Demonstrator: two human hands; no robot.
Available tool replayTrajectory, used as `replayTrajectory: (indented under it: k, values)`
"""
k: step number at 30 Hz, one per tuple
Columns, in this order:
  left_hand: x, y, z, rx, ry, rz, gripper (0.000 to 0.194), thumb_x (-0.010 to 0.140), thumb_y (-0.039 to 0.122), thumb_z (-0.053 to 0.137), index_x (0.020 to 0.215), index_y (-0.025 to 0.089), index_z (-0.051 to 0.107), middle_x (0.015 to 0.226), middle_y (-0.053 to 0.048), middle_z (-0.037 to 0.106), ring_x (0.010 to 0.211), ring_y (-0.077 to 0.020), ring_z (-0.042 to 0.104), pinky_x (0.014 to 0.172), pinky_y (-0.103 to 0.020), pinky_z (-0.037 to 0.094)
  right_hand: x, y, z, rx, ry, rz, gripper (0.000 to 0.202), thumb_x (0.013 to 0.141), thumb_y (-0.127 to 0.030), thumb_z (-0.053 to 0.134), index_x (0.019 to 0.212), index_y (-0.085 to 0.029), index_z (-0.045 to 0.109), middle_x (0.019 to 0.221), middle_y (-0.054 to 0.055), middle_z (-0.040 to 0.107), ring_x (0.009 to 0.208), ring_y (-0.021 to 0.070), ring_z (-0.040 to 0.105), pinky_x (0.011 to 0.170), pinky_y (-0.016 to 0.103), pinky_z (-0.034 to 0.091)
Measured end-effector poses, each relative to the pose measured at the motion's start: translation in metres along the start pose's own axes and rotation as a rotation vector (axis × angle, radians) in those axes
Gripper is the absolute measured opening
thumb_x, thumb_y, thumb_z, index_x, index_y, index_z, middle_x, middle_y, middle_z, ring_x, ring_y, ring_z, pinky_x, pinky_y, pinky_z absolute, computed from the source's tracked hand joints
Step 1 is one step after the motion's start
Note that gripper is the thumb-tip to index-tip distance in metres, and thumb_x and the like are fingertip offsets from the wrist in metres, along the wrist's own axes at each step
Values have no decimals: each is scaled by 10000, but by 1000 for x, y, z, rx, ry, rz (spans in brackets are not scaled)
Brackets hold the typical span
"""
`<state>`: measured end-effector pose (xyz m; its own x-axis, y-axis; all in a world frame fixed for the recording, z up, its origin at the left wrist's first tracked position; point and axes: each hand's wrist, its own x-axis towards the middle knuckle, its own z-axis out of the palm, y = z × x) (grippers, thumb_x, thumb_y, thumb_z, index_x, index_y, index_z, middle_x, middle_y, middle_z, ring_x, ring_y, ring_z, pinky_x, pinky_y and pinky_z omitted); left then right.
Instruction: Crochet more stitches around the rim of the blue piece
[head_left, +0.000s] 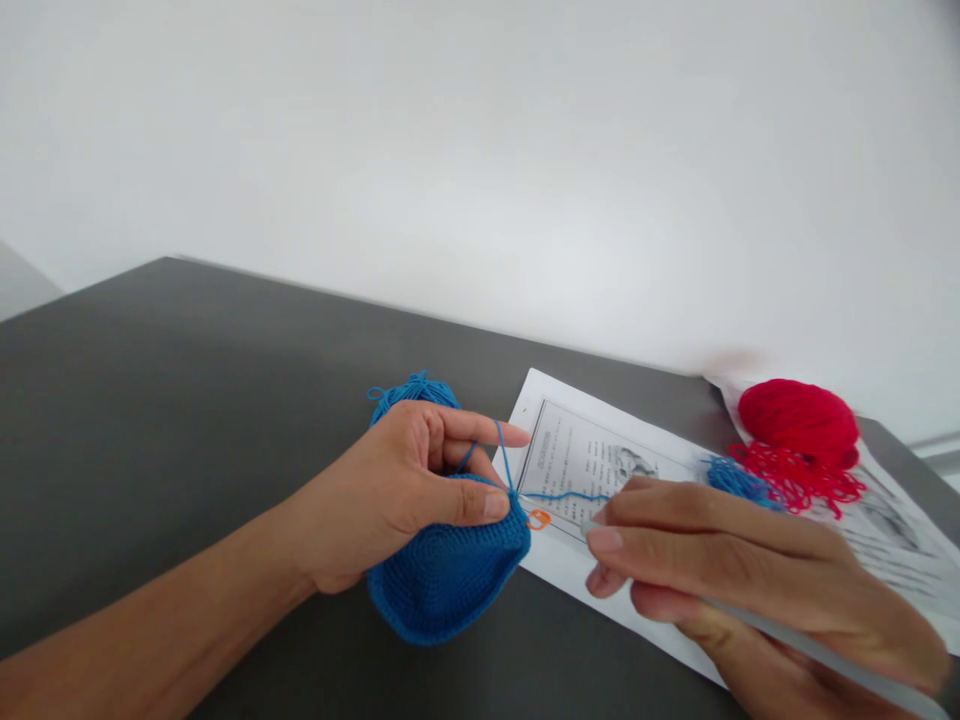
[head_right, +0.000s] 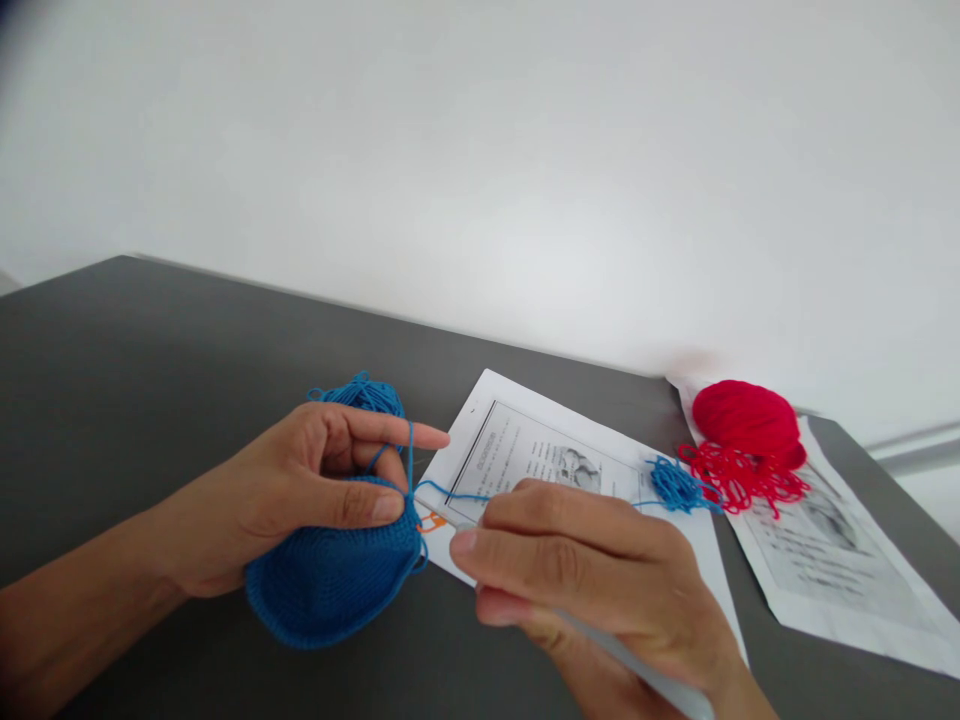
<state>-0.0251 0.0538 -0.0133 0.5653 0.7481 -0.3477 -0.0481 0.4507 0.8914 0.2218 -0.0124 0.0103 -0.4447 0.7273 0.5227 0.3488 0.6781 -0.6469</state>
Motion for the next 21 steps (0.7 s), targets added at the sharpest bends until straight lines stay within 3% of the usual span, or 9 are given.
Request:
replayTrajectory:
  k: [5, 10, 13, 16, 21]
  values:
    - [2, -1, -1, -16, 1, -23, 542, 696, 188, 946, 1219, 160, 803, 766, 2, 740, 640, -95, 632, 591, -173, 465, -1, 0, -4, -61, -22, -2, 317, 911, -160, 781, 1203, -277, 827, 967, 80, 853, 706, 199, 825, 617, 193, 664]
    - [1, -2, -1, -42, -28, -31, 462, 718, 175, 938, 1165, 155, 820, 762, -11, 758, 647, -100, 661, 588, -164, 481, -2, 2, -3, 11, 5, 23, 300, 928, -185, 767, 1213, -266, 822, 865, 72, 850, 764, 234, 821, 645, 276, 687]
    - [1, -1, -1, -48, -39, -20, 422, 732, 157, 933, 1140, 153, 824, 760, -6, 768, 642, -81, 658, 590, -140, 479, -4, 6, 1, 125, 47, 100, 250, 985, -236, 707, 1202, -282, 824, 759, 61, 819, 699, 236, 788, 609, 332, 672]
    - [2, -1, -1, -56, -49, -5, 404, 746, 144, 921, 1138, 152, 824, 764, -3, 773, 633, -70, 659, 583, -127, 476, -9, 10, 7, 261, 94, 158, 242, 1022, -283, 670, 1220, -281, 810, 686, 46, 789, 666, 227, 768, 669, 373, 660]
    - [2, -2, -2, -50, -63, 19, 412, 757, 155, 917, 1156, 156, 816, 760, 1, 771, 627, -75, 665, 574, -137, 480, -17, 16, 19, 714, 231, 434, 196, 999, -339, 708, 1128, -258, 830, 824, 46, 794, 532, 172, 748, 469, 262, 633]
